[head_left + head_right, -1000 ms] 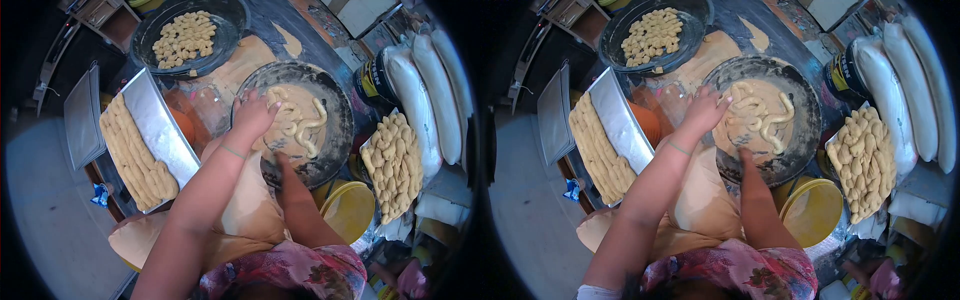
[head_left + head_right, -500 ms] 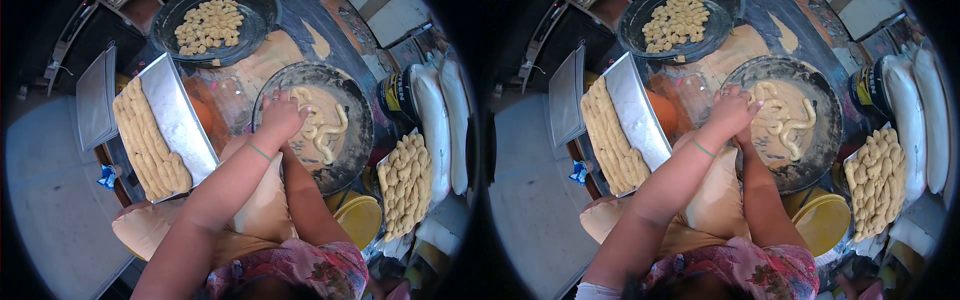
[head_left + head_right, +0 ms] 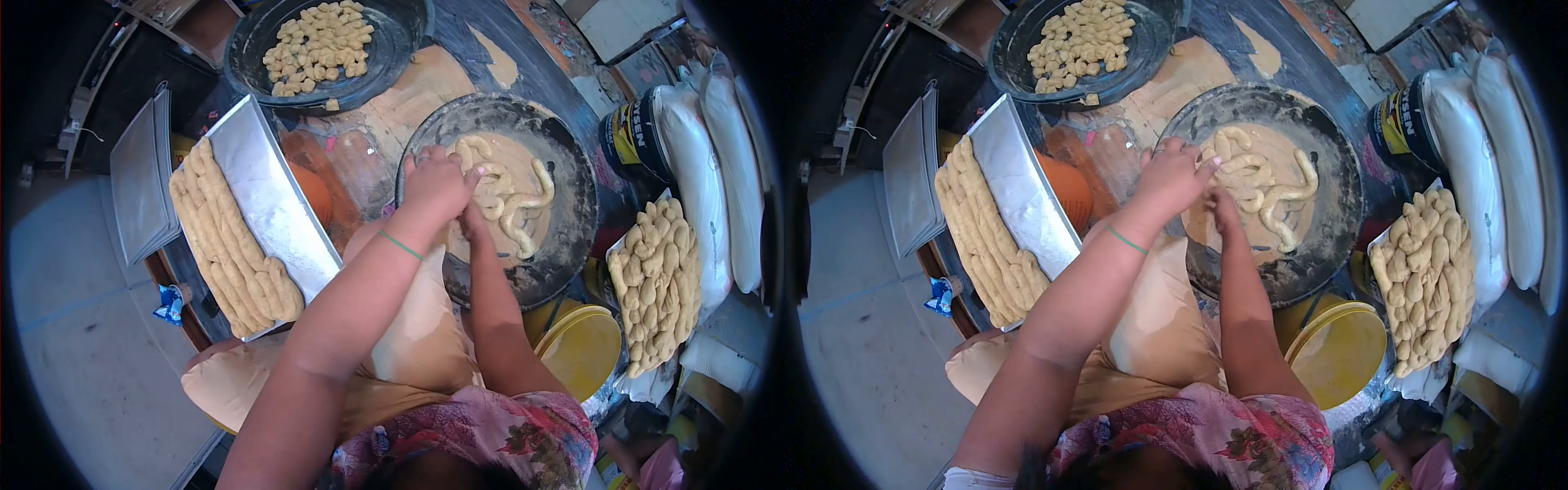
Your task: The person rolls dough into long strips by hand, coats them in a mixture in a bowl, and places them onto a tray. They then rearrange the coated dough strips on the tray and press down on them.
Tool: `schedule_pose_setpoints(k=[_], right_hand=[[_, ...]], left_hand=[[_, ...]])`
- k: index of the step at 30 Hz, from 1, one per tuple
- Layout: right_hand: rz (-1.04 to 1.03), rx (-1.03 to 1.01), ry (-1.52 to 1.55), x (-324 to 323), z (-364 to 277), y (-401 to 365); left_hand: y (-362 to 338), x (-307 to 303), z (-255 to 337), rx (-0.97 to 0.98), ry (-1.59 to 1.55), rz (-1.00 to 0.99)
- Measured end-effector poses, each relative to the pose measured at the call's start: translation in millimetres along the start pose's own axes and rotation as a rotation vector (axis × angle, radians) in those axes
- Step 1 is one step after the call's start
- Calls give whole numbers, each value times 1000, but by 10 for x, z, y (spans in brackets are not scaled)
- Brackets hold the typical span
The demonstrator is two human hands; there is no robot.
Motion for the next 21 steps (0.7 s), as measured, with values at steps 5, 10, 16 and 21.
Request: schedule_pose_setpoints(k=[5, 10, 16, 21], right_hand=[[-53, -403, 364, -130, -1186, -703], [130, -442, 578, -734, -1271, -729], [405, -252, 425, -1380, -627, -449], [691, -233, 12, -1608, -349, -373]], left_hand=[[7, -18, 8, -15, -8, -27], [26, -8, 41, -10, -5, -23], [31, -4, 55, -8, 4, -26], [41, 8, 41, 3, 5, 4]])
Point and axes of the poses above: each hand's wrist, its own y-axis towards the middle knuckle, its own x-axis out of the palm, z = x × y, the point moved 5 cm from there along y, towards the middle knuckle, and after that the axes turned 9 degrees about x, right-handed, at the moved point
